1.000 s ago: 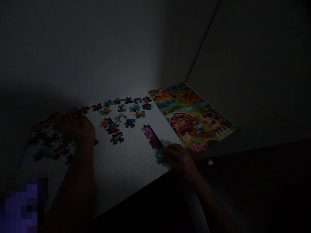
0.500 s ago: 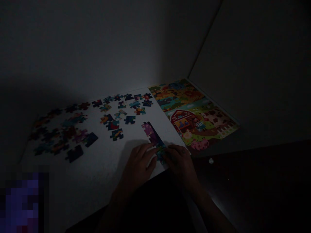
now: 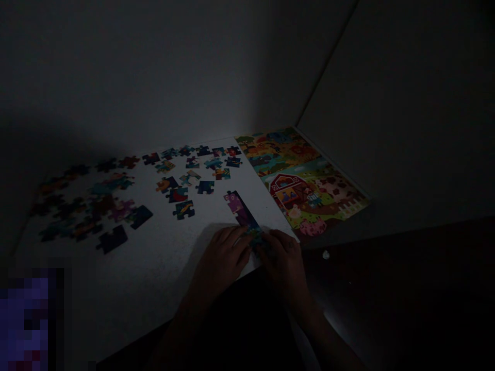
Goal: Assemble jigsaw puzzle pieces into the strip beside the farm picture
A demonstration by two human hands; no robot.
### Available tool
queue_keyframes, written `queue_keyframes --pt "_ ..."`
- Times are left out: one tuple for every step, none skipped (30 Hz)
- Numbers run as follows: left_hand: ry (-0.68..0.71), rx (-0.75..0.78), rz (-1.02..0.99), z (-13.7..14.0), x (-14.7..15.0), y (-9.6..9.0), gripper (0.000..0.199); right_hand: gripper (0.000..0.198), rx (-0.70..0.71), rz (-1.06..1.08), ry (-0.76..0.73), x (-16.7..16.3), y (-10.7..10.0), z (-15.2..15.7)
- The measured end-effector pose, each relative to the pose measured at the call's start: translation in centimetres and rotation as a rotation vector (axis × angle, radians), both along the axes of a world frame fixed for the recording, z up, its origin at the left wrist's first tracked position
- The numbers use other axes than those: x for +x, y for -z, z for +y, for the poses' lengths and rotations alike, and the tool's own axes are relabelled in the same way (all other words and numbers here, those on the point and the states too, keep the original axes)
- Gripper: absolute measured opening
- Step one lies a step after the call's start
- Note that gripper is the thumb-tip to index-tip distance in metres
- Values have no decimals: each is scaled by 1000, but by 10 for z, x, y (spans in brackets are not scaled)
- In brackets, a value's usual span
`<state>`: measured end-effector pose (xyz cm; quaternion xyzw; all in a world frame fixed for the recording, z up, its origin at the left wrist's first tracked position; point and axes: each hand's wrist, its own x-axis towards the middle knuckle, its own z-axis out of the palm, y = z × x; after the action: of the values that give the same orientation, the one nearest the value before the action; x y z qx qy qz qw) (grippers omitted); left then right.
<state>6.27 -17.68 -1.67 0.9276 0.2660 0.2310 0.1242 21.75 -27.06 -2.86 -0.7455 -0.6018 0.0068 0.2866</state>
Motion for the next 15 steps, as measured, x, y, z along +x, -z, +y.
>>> queue_keyframes --pt "0 7 3 0 0 0 26 29 5 -8 10 -1 1 -2" --pt "-1 13 7 0 1 0 26 32 7 -14 13 -2 2 -4" --pt "-4 18 10 0 1 0 25 35 6 -18 10 -3 2 -5" --pt "-9 20 13 -1 1 0 24 39 2 -21 5 -4 3 -7" --pt "-15 22 16 -1 2 -1 24 41 -3 -22 -1 -4 3 -8" --pt "-21 25 18 -1 2 0 24 44 -6 -22 -2 -4 4 -8" --pt "-24 31 20 -1 2 0 25 45 -9 -22 -1 -4 4 -9" --pt "-26 40 21 -1 2 0 25 45 -13 -21 1 -5 4 -9" --pt "-26 48 23 -1 2 1 25 44 -15 -20 3 -5 4 -9" --pt "-26 55 24 -1 2 1 24 42 -18 -18 6 -5 3 -8" --pt "-26 58 25 -1 2 2 24 41 -24 -14 8 -5 2 -7" --pt "-25 58 22 -1 2 2 24 38 -29 -11 11 -5 1 -6" --pt "-24 54 19 -1 2 3 24 37 -33 -9 11 -6 0 -5" --pt "-21 50 16 -1 2 3 24 35 -35 -8 9 -6 -2 -5" --pt "-17 46 13 0 2 3 24 34 -39 -6 4 -6 -3 -4"
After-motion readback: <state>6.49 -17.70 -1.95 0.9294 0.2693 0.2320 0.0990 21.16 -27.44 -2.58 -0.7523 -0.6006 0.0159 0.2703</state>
